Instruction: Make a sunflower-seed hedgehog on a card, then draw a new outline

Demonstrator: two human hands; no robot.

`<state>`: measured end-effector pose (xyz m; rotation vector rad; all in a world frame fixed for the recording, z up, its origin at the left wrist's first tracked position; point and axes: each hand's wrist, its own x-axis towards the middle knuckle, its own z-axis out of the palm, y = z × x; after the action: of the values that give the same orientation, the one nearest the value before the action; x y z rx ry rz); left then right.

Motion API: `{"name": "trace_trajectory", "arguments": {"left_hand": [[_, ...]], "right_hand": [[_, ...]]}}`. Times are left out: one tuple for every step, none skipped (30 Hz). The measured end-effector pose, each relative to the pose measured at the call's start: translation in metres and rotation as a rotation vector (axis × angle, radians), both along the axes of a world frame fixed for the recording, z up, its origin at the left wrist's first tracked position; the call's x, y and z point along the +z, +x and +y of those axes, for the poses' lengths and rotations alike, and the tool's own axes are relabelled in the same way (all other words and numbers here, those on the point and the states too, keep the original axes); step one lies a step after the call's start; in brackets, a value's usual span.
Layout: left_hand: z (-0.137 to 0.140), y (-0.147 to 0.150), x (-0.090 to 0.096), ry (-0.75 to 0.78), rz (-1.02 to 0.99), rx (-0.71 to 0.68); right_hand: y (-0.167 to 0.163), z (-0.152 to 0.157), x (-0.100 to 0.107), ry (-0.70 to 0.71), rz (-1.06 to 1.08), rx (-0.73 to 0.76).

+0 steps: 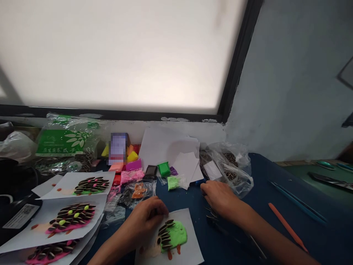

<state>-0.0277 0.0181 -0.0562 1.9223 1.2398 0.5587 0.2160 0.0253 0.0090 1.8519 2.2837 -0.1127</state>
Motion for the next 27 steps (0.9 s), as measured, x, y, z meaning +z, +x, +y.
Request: {"name": "trace_trajectory", "arguments": {"left_hand": [[0.0,0.0,-0.001,-0.001,-0.009,0.004],[0.0,0.0,-0.002,0.0,-0.02,0.007],[0.0,0.0,-0.003,0.002,-0.03,0.007],[0.0,0.0,-0.003,0.001,-0.038,0.005],[0.0,0.0,-0.003,0.002,-0.044,0.002],[0.0,0.0,-0.003,0.004,-0.045,-0.001],[0.0,0.0,-0.003,0.008,-0.045,-0.002],[0.0,0.0,-0.002,0.012,-0.044,-0.004],[0.0,0.0,-0.002,0.015,-0.042,-0.006],[0.0,0.0,-0.002,0.017,-0.038,-0.008],[0.001,-0.001,-0.001,0.018,-0.033,-0.009],[0.001,-0.001,-0.001,0.02,-0.027,-0.009],[0.001,-0.001,-0.001,0.023,-0.021,-0.01],[0.001,-0.001,-0.001,0.025,-0.016,-0.01],[0.001,-0.001,-0.001,0.025,-0.012,-0.009],[0.0,-0.001,-0.001,0.024,-0.013,-0.009],[0.0,-0.001,0.0,0.02,-0.017,-0.009],[0.0,0.0,0.0,0.013,-0.021,-0.008],[-0.001,0.0,0.001,0.008,-0.021,-0.006],[-0.001,0.0,0.001,0.006,-0.021,-0.004],[-0.001,0.0,0.002,0.01,-0.021,-0.002],[-0.001,0.0,0.002,0.014,-0.021,-0.002],[-0.001,0.0,0.002,0.022,-0.02,-0.003],[0.0,0.0,0.001,0.03,-0.019,-0.007],[0.0,0.0,0.001,0.036,-0.015,-0.012],[0.0,0.0,0.001,0.039,-0.007,-0.017],[0.0,0.0,0.0,0.037,0.004,-0.02]], "right_hand": [[-0.001,0.0,-0.001,0.005,0.0,0.002],[-0.002,0.0,-0.002,0.012,0.004,0.005],[-0.002,-0.001,-0.003,0.021,0.011,0.01],[-0.002,-0.001,-0.004,0.028,0.024,0.018],[-0.002,-0.001,-0.005,0.033,0.044,0.029],[-0.002,-0.001,-0.005,0.038,0.069,0.042],[-0.002,-0.002,-0.006,0.043,0.097,0.056],[-0.002,-0.002,-0.007,0.048,0.121,0.069],[-0.002,-0.001,-0.008,0.057,0.152,0.08],[-0.003,-0.001,-0.009,0.069,0.196,0.086],[-0.004,-0.001,-0.01,0.079,0.251,0.088],[-0.005,-0.002,-0.011,0.084,0.315,0.088],[-0.006,-0.002,-0.011,0.085,0.376,0.087],[-0.007,-0.003,-0.011,0.085,0.427,0.089],[-0.008,-0.005,-0.011,0.086,0.461,0.094],[-0.009,-0.006,-0.011,0.086,0.476,0.102],[-0.01,-0.007,-0.011,0.087,0.484,0.106],[-0.01,-0.008,-0.01,0.084,0.492,0.108],[-0.01,-0.009,-0.01,0.08,0.504,0.107],[-0.011,-0.01,-0.009,0.073,0.52,0.103],[-0.011,-0.01,-0.009,0.067,0.536,0.098],[-0.011,-0.01,-0.009,0.07,0.556,0.097],[-0.011,-0.009,-0.01,0.084,0.58,0.103],[-0.011,-0.009,-0.01,0.101,0.608,0.115],[-0.012,-0.009,-0.01,0.117,0.638,0.132],[-0.012,-0.01,-0.011,0.129,0.671,0.158],[-0.014,-0.011,-0.011,0.137,0.706,0.188]]}}
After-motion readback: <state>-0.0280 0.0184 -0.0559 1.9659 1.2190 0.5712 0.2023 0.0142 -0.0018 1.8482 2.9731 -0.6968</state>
